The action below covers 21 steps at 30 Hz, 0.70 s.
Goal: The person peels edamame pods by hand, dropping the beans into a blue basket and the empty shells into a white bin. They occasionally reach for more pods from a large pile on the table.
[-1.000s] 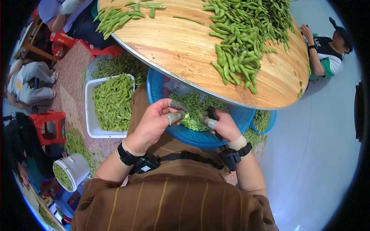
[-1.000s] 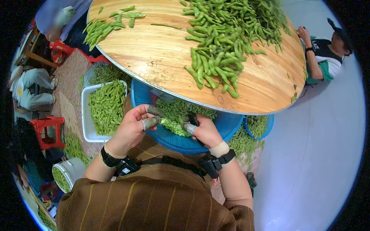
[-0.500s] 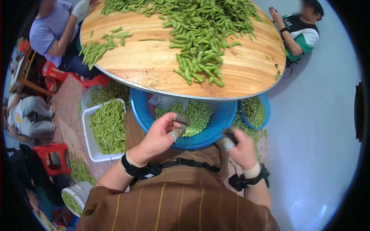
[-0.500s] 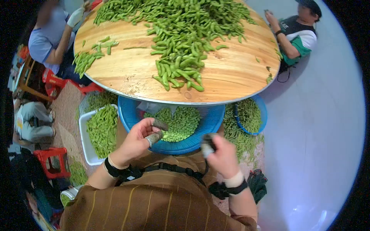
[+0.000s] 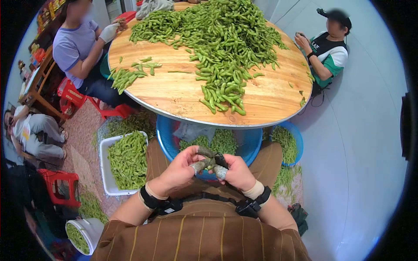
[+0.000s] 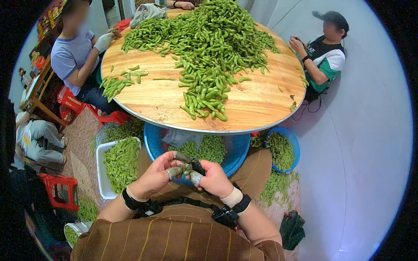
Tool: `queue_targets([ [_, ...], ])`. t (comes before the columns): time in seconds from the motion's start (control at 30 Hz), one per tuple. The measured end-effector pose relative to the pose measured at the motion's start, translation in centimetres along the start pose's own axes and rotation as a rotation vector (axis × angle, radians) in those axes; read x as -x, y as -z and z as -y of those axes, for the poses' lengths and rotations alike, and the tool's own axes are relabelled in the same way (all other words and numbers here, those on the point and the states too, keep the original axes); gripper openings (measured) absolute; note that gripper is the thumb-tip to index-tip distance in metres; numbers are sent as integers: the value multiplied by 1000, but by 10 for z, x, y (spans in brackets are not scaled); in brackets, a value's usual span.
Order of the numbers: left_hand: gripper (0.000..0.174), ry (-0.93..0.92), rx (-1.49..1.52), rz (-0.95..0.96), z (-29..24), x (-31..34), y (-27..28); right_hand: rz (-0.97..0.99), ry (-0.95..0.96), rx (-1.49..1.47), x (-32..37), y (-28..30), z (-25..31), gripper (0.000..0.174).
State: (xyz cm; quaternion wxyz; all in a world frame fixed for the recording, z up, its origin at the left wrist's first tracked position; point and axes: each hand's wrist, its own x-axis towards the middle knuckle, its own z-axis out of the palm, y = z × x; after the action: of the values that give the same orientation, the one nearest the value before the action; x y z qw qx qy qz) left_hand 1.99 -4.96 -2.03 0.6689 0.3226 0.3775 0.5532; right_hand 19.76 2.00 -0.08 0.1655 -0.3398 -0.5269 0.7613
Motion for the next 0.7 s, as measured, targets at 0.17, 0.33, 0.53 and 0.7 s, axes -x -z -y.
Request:
queue_targets([
  [0.17,30,28,10,-35,-6,-4,-6,13,33,-8,-4,8,-8,10],
  [0.33,32,-24,-162,-111,-2,-13,-9,-56,85,-63,-10,10,-17,13],
  [0.53,31,-42,-237,-121,13,-30,-10,-201,297,256,-19,19,-22,20],
  [0.7,29,-9,-232,-132,10,-41,-7,-301,238,444,-20,30,-23,22],
])
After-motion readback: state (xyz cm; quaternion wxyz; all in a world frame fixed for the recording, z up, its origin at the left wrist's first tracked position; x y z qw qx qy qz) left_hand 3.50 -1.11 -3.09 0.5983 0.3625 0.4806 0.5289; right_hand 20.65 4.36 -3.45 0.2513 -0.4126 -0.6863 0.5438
